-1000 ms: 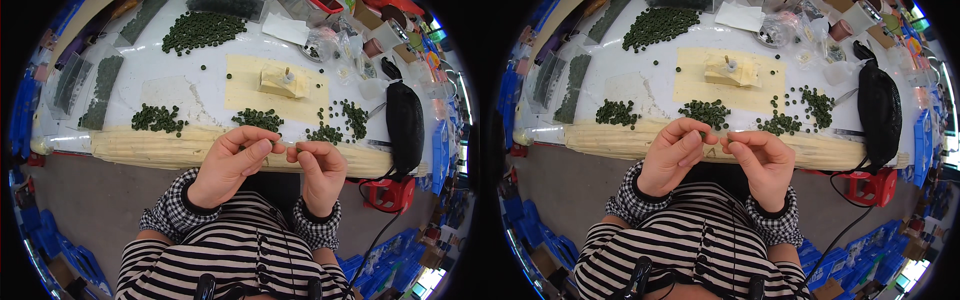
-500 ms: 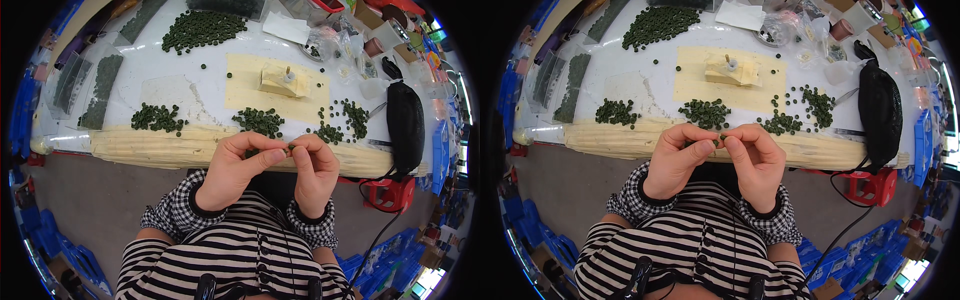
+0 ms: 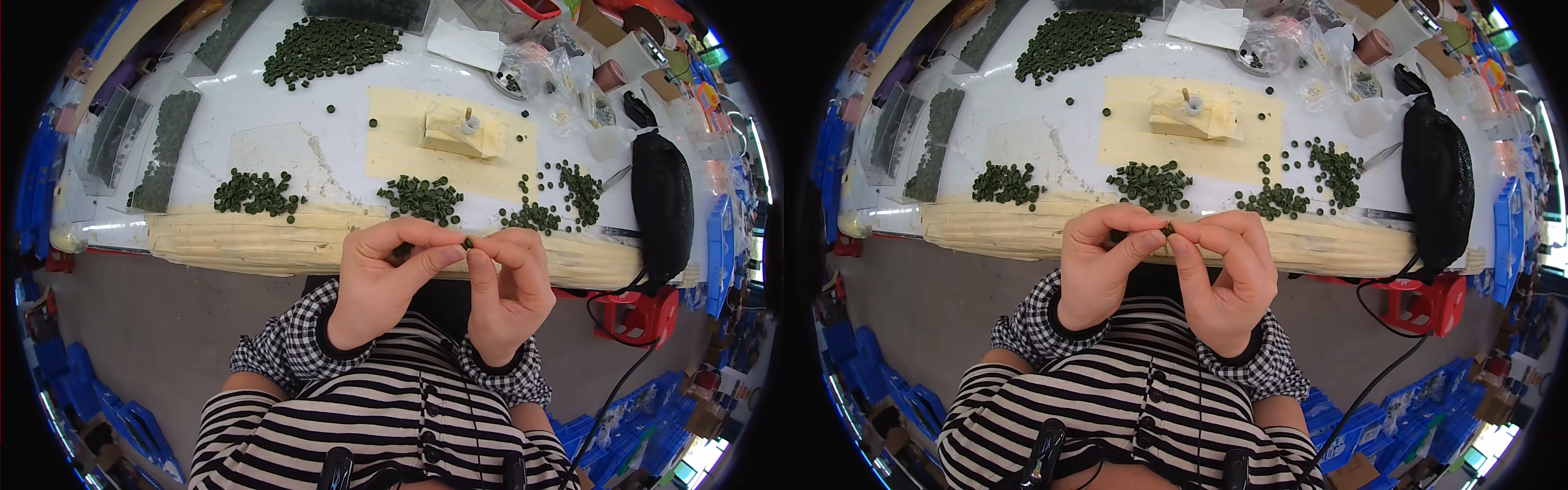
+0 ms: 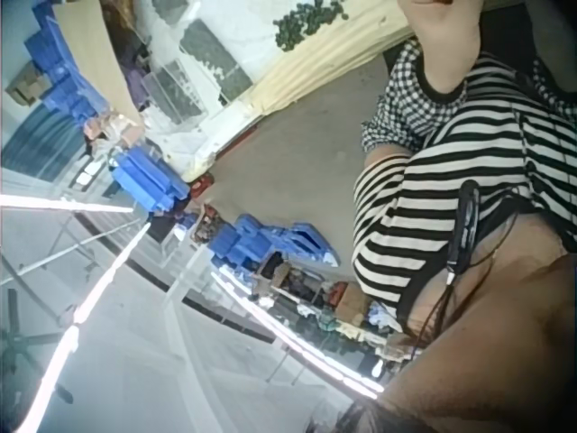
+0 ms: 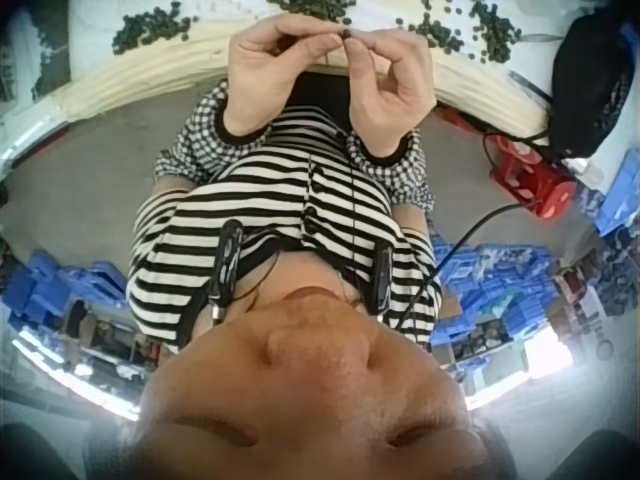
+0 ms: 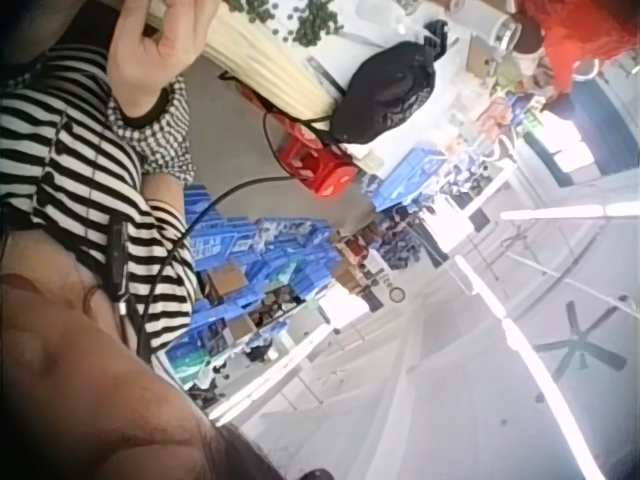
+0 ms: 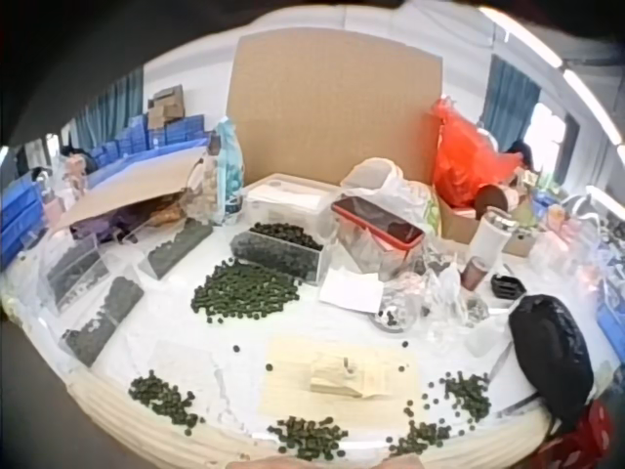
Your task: Sort and inspect small green plastic components at a factory workbench.
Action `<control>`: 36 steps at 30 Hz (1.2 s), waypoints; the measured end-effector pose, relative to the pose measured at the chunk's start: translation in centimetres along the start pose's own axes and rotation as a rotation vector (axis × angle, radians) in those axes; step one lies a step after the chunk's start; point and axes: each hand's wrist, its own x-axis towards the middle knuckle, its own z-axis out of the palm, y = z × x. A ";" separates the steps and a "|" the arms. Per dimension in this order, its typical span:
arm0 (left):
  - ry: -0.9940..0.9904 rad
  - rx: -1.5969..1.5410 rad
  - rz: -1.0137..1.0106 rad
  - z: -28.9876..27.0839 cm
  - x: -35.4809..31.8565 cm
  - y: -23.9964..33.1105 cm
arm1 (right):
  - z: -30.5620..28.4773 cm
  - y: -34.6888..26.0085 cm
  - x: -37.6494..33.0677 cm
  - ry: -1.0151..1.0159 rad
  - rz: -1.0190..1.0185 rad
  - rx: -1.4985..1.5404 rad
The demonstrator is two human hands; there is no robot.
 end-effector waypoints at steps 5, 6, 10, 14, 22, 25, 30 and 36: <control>0.021 0.084 0.050 -0.1 0.0 0.1 | -0.5 -0.2 -0.2 -0.047 0.099 0.069; 0.021 0.097 0.061 -0.2 0.1 0.1 | -0.6 -0.3 -0.1 -0.060 0.115 0.079; 0.005 0.159 0.110 -0.3 0.2 0.2 | -0.7 -0.5 -0.2 -0.063 0.103 0.068; -0.003 0.165 0.099 -0.6 0.3 0.3 | -0.6 -0.6 -0.1 -0.081 0.050 0.043; -0.045 0.137 0.138 -0.8 0.4 0.1 | -0.8 -0.7 0.0 -0.089 -0.003 0.001; -0.050 0.156 0.150 -0.8 0.4 0.1 | -0.7 -0.5 -0.1 -0.079 -0.004 0.004; -0.043 0.218 0.169 -0.8 0.4 0.6 | -0.8 -0.6 0.0 -0.108 -0.042 -0.051; -0.064 0.172 0.135 -0.9 0.6 0.4 | -1.3 -0.4 0.1 -0.171 0.107 0.126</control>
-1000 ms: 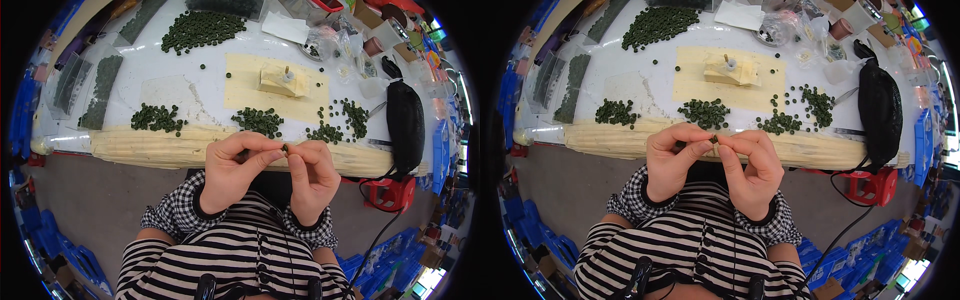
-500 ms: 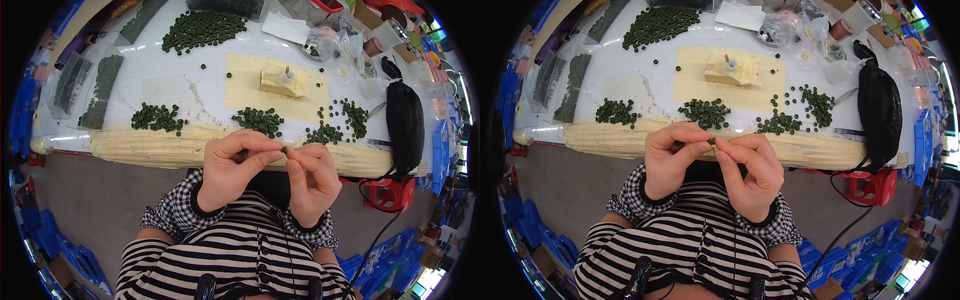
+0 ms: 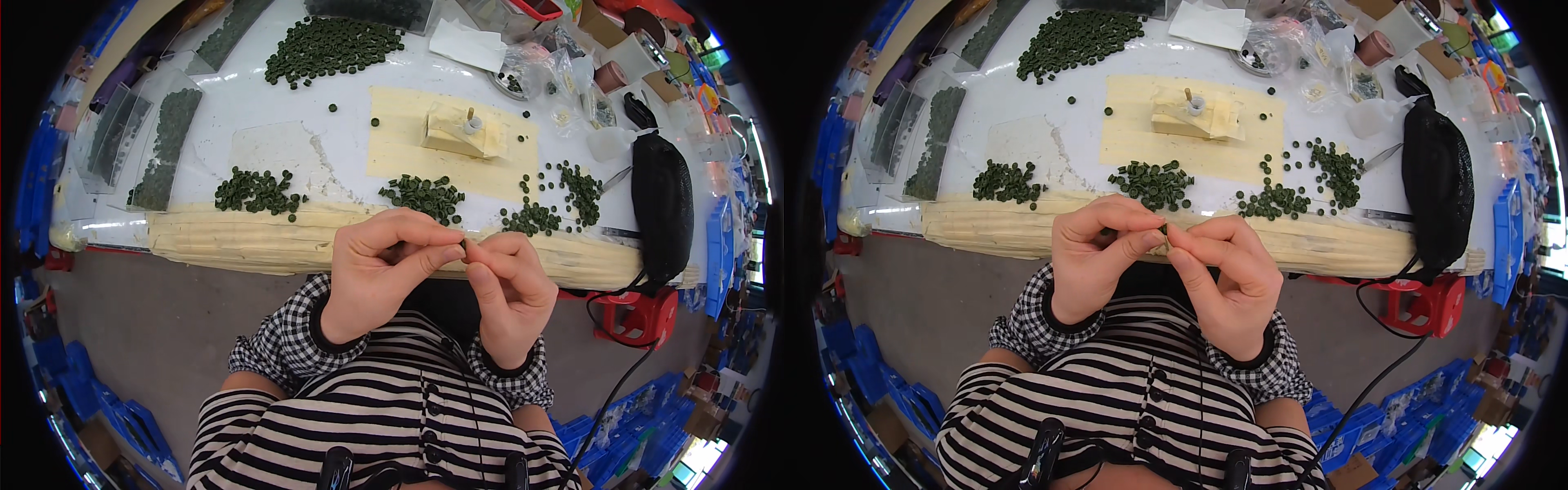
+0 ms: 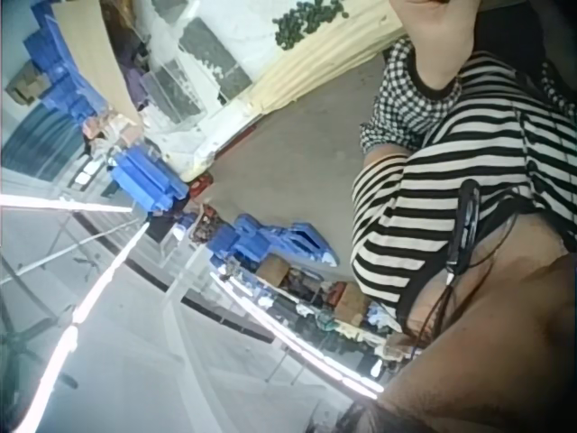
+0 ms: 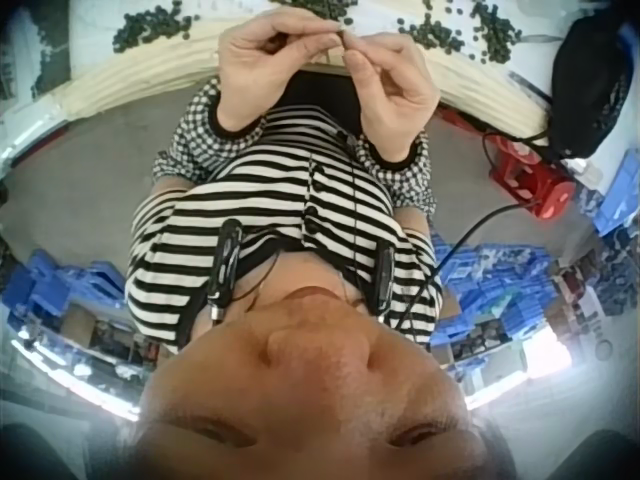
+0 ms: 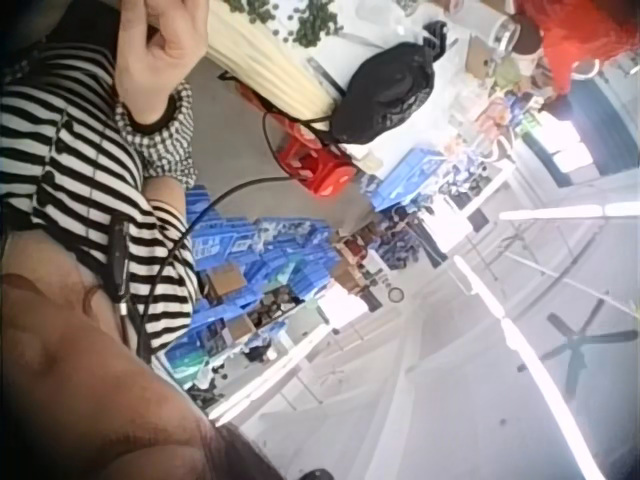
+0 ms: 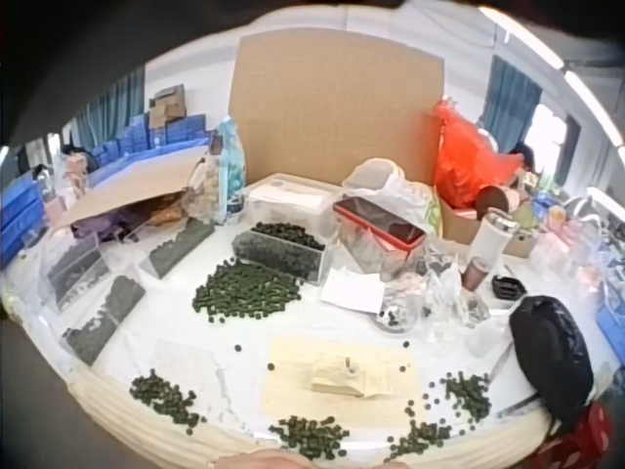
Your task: Sort and inspect small green plastic components at a factory workbench.
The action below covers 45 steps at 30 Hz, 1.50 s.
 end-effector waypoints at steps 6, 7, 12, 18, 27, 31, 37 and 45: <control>0.036 -0.103 -0.111 0.1 -0.2 -0.2 | 0.3 0.0 0.0 0.030 -0.107 -0.105; 0.022 -0.049 -0.054 0.1 -0.1 -0.2 | 0.3 0.0 0.0 0.043 -0.107 -0.105; -0.021 0.065 0.067 0.2 0.0 0.0 | 0.2 0.1 0.1 0.075 -0.160 -0.162; -0.021 0.333 0.083 0.1 0.0 1.2 | 0.0 0.0 0.1 0.044 -0.154 -0.187; -0.078 0.312 0.166 -0.6 0.5 0.6 | -0.1 0.0 -0.1 0.001 -0.145 -0.156; -0.070 0.266 0.145 -0.6 0.5 0.0 | -0.1 0.0 -0.1 0.007 -0.189 -0.195; -0.062 0.201 0.080 -0.6 0.7 0.2 | -0.3 0.3 0.0 0.009 -0.233 -0.244; -0.075 0.357 0.184 -0.9 0.6 0.4 | -0.2 0.4 -0.1 -0.021 -0.226 -0.235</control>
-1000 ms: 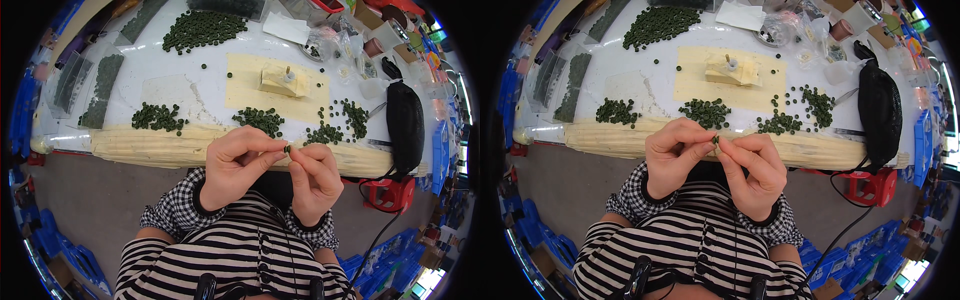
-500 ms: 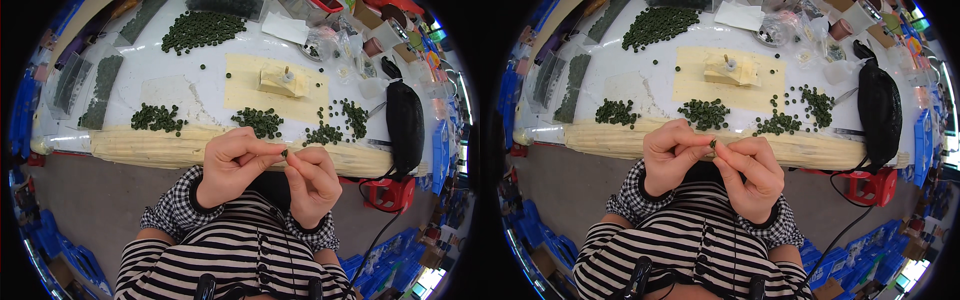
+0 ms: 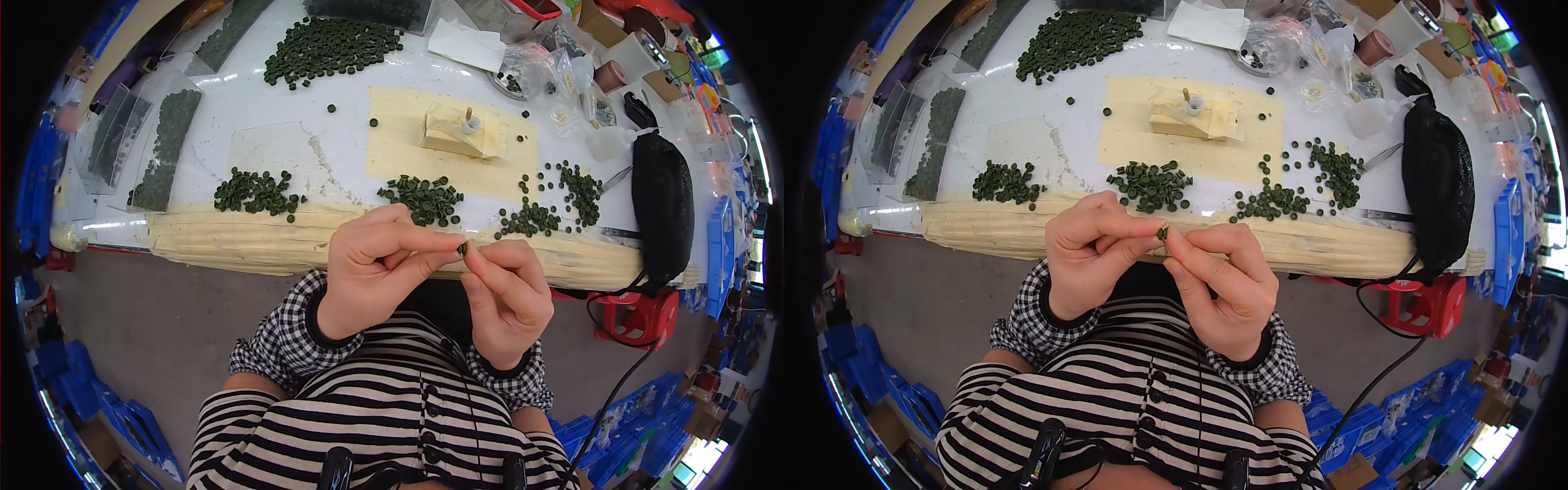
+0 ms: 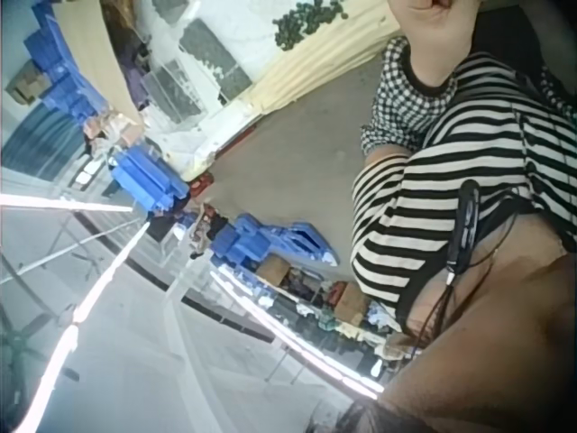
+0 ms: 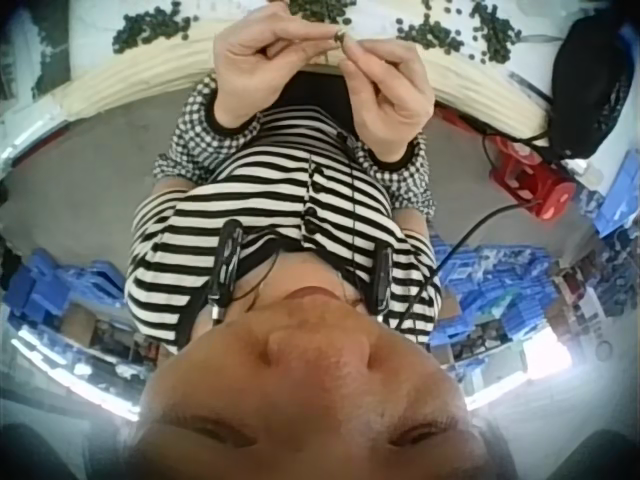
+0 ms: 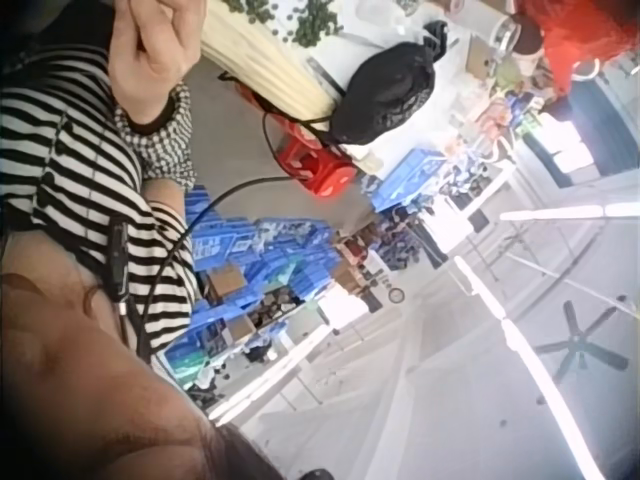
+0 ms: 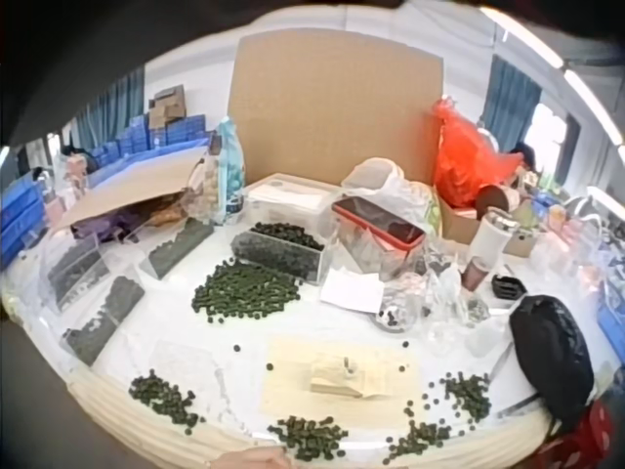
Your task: Sort and inspect small green plastic components at a factory workbench.
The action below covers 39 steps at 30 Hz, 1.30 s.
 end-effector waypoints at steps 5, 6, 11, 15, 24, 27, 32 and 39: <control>-0.009 -0.010 0.016 0.0 -0.1 0.3 | -0.1 -0.3 0.0 -0.010 0.012 0.017; -0.014 -0.038 0.003 0.0 0.0 0.2 | -0.1 -0.3 -0.1 -0.010 -0.001 0.000; -0.059 -0.001 -0.018 -0.6 0.1 0.6 | 0.0 -0.4 -0.3 -0.013 -0.052 -0.091; -0.061 0.028 -0.043 -0.7 -0.2 0.8 | 0.1 -0.7 -0.6 0.005 -0.042 -0.102; -0.051 0.010 -0.056 -1.0 -0.8 1.1 | 0.7 -1.6 -1.2 0.012 -0.031 -0.149; -0.025 -0.002 -0.067 -1.1 -1.0 1.2 | 0.9 -1.7 -1.2 0.004 -0.020 -0.147; -0.006 0.143 -0.051 -1.4 -0.2 1.2 | 0.7 -0.8 -0.5 0.028 -0.005 -0.186; 0.061 0.516 0.005 -1.2 1.8 0.2 | -2.7 3.0 2.1 0.088 0.000 -0.652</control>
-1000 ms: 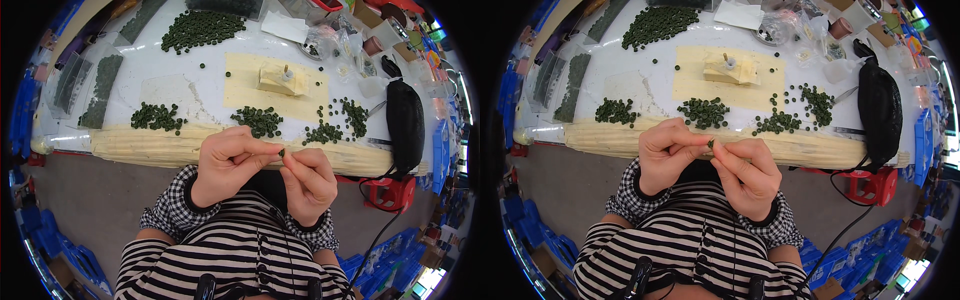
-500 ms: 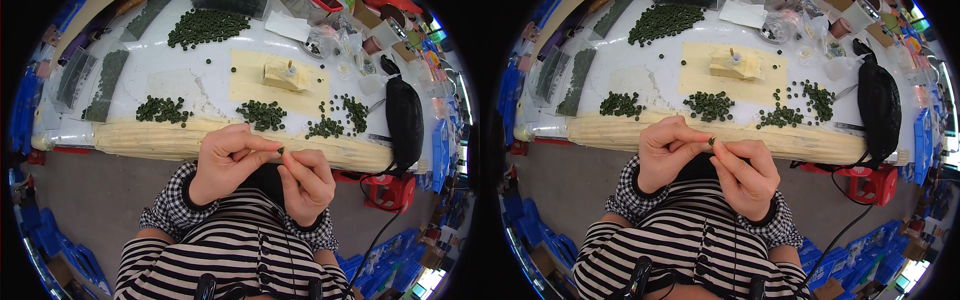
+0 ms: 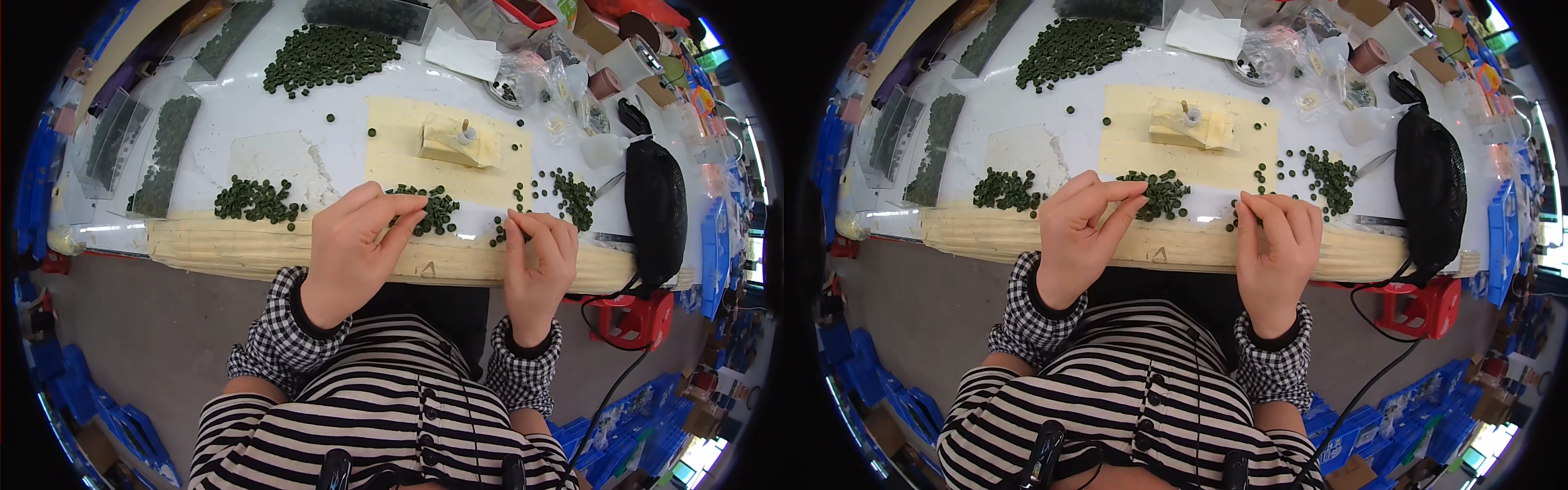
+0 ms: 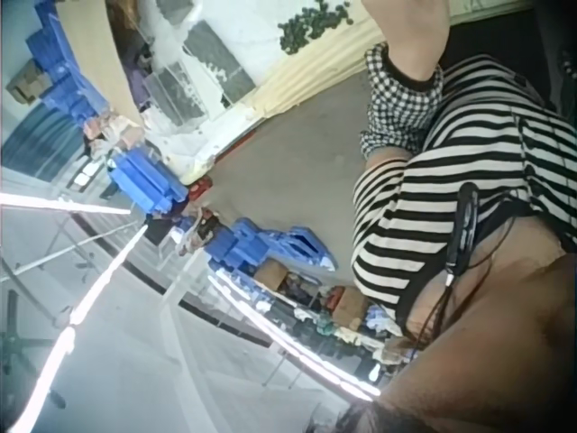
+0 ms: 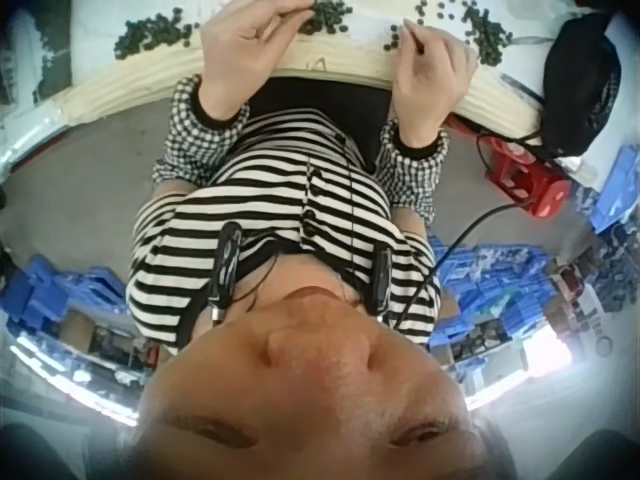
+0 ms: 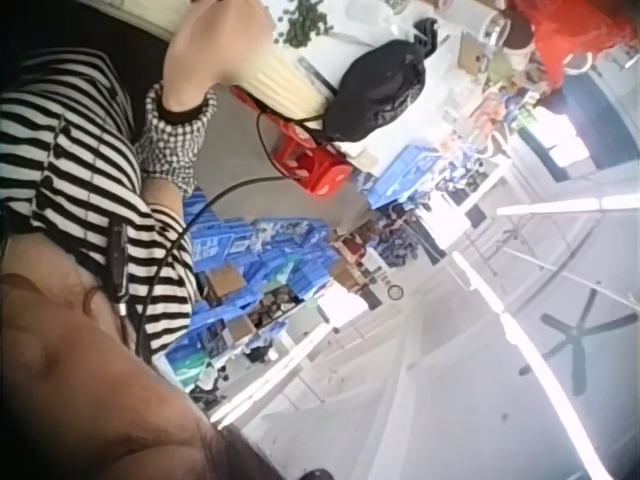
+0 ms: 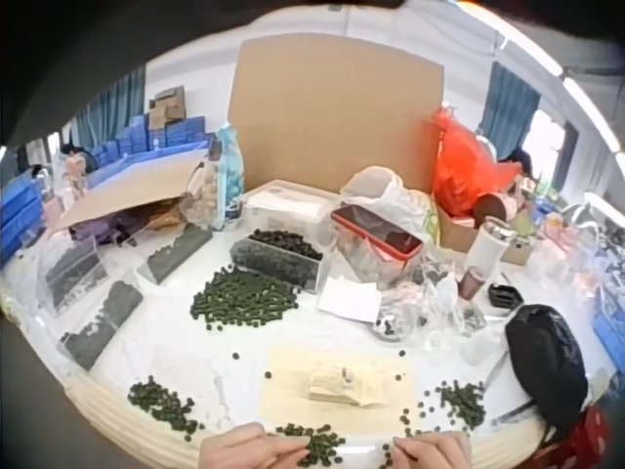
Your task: Sort and inspect small green plastic components at a factory workbench.
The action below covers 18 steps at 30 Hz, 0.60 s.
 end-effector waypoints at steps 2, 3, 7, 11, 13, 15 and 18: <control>-0.021 0.032 -0.004 0.0 0.2 -0.1 | -0.1 0.1 0.4 -0.051 -0.047 -0.088; -0.008 -0.075 -0.074 -0.1 0.2 -0.1 | -0.2 0.1 0.5 -0.076 -0.072 -0.129; 0.046 -0.772 -0.404 -1.1 0.0 0.0 | 0.1 -0.3 0.8 -0.114 -0.060 -0.151; 0.129 -1.413 -0.706 -2.2 0.0 0.1 | 0.3 -0.4 1.0 -0.138 -0.067 -0.130; 0.111 -1.454 -0.786 -2.4 0.0 0.3 | 0.5 -0.5 1.1 -0.151 -0.062 -0.096; 0.035 -1.560 -0.773 -2.2 -0.3 -0.1 | 0.6 -0.6 1.1 -0.167 -0.053 -0.061; -0.094 -1.720 -0.755 -1.9 -0.4 -0.3 | 0.8 -0.5 1.2 -0.168 -0.070 -0.016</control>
